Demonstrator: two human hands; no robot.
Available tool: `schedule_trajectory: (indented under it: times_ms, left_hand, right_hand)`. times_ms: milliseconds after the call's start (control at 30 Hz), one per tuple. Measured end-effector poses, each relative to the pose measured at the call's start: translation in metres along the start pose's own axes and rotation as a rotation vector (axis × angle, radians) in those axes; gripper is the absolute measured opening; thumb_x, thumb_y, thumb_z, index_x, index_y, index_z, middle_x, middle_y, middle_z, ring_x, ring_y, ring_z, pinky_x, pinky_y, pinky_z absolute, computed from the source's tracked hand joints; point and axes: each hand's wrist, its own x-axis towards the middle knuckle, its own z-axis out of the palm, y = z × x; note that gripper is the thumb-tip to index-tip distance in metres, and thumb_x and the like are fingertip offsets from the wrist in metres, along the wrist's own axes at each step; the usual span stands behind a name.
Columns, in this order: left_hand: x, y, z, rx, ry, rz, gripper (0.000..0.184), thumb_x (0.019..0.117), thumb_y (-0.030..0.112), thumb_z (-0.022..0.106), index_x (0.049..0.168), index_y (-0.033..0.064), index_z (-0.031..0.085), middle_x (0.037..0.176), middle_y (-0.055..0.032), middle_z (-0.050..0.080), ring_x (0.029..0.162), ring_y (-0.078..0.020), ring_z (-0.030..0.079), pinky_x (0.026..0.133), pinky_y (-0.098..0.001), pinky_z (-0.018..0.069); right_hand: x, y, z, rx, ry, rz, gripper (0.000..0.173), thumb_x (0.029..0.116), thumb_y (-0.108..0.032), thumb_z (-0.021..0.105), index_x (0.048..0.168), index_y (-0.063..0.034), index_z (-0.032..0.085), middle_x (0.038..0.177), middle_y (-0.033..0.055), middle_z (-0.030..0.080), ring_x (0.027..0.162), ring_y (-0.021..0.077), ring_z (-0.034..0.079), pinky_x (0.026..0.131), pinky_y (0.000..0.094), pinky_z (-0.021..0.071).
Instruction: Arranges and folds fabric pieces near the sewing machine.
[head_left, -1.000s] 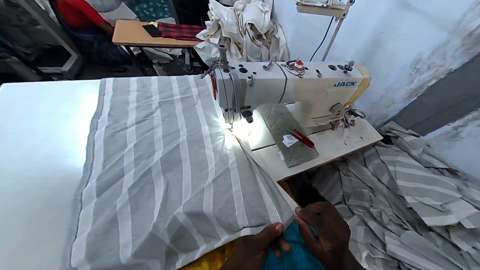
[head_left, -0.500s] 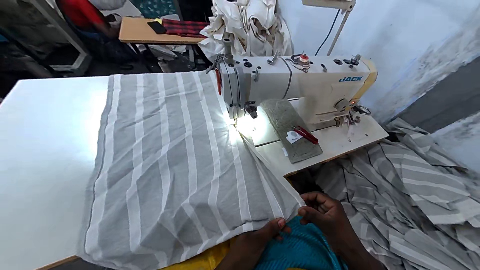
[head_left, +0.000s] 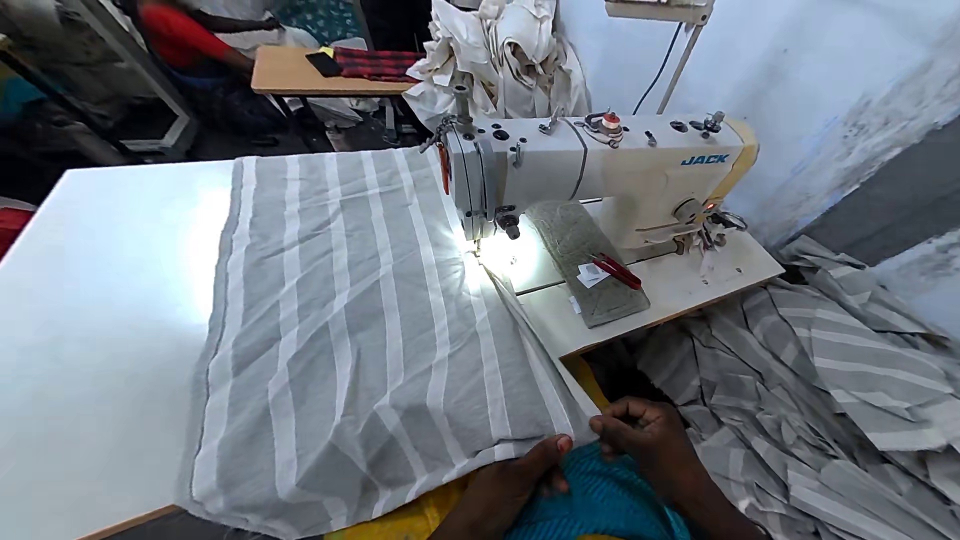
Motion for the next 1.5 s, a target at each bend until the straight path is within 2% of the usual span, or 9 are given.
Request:
schedule_trajectory:
  times_ms: [167,267,600,700,867,933,1033,1167,1500]
  left_hand:
    - [-0.023,-0.007,-0.016,0.123,0.11,0.168,0.017,0.1018,0.014,0.059,0.095,0.009,0.074,0.077,0.0048,0.073,0.07,-0.0049,0.069,0.071,-0.0227,0.0588]
    - [-0.033,-0.006,-0.015,0.184,0.141,0.203,0.013,0.1011,0.013,0.061,0.101,0.0057,0.072,0.085,0.0024,0.075,0.078,-0.0079,0.072,0.079,-0.0271,0.0609]
    - [-0.034,-0.014,-0.027,0.137,0.071,0.299,0.011,0.0979,0.009,0.066,0.104,0.0084,0.075,0.095,0.0043,0.077,0.091,-0.0054,0.073,0.09,-0.0284,0.0601]
    - [-0.037,-0.012,-0.026,0.313,0.084,0.309,0.014,0.0984,0.012,0.066,0.109,0.0049,0.073,0.1,0.0053,0.076,0.098,-0.0006,0.07,0.095,-0.0249,0.0576]
    - [-0.034,-0.01,-0.026,1.06,-0.216,0.361,0.045,0.1063,0.037,0.053,0.127,0.0011,0.071,0.129,-0.0151,0.071,0.121,-0.0291,0.068,0.104,-0.0511,0.053]
    - [-0.017,0.005,-0.026,1.083,-0.006,0.451,0.036,0.104,0.034,0.058,0.118,0.006,0.075,0.115,-0.0102,0.076,0.103,-0.0248,0.074,0.089,-0.0496,0.0601]
    - [0.042,0.009,-0.045,1.398,0.369,0.707,0.039,0.0995,0.041,0.058,0.122,0.0148,0.076,0.136,-0.0059,0.068,0.128,-0.0299,0.063,0.106,-0.0566,0.0484]
    - [0.089,-0.003,-0.069,1.651,0.431,0.771,0.055,0.1009,0.057,0.046,0.135,0.0198,0.069,0.153,-0.0033,0.054,0.146,-0.0348,0.045,0.115,-0.0699,0.0299]
    - [0.095,-0.006,-0.07,1.559,0.563,0.903,0.03,0.0997,0.02,0.051,0.106,0.0132,0.08,0.121,-0.0042,0.075,0.119,-0.0267,0.069,0.104,-0.0477,0.0524]
  right_hand:
    - [-0.001,0.004,0.007,-0.725,0.232,-0.883,0.009,0.0947,-0.019,0.066,0.092,-0.0124,0.07,0.084,0.0033,0.069,0.08,0.0109,0.067,0.07,0.0218,0.057]
    - [-0.003,-0.002,0.027,-0.72,0.085,-1.048,0.011,0.0987,-0.018,0.062,0.101,-0.0111,0.07,0.085,0.0045,0.065,0.08,0.0157,0.064,0.07,0.0224,0.0546]
    - [-0.011,0.029,0.053,-0.591,0.09,-0.939,0.018,0.1048,-0.033,0.058,0.119,-0.0269,0.066,0.103,-0.0013,0.059,0.101,0.0139,0.056,0.091,0.0274,0.0454]
    - [-0.006,0.028,0.049,-0.628,0.029,-0.957,0.018,0.1055,-0.02,0.053,0.111,-0.0237,0.069,0.105,-0.003,0.068,0.104,0.0141,0.062,0.097,0.0296,0.0497]
    - [0.019,0.066,0.045,-0.799,-0.309,-0.656,0.019,0.0942,-0.007,0.061,0.103,-0.0125,0.078,0.1,0.008,0.075,0.096,0.0284,0.072,0.082,0.0457,0.0592]
    - [0.027,0.059,0.051,-0.808,-0.405,-0.523,0.018,0.0941,-0.006,0.061,0.103,-0.0073,0.076,0.101,0.0132,0.074,0.098,0.0344,0.071,0.084,0.0517,0.0574]
    - [0.026,0.053,0.062,-0.889,-0.351,-0.549,0.016,0.0904,-0.005,0.064,0.1,-0.008,0.077,0.096,0.0145,0.073,0.092,0.0362,0.071,0.078,0.0533,0.0575]
    - [0.04,0.049,0.071,-0.942,-0.153,-0.724,0.016,0.0891,-0.006,0.063,0.097,-0.014,0.075,0.091,0.0067,0.07,0.087,0.028,0.069,0.075,0.0456,0.0573]
    - [0.095,0.034,0.094,-0.921,0.025,-0.752,0.02,0.089,-0.004,0.062,0.1,-0.0134,0.076,0.095,0.0032,0.073,0.092,0.0236,0.07,0.078,0.0416,0.0566]
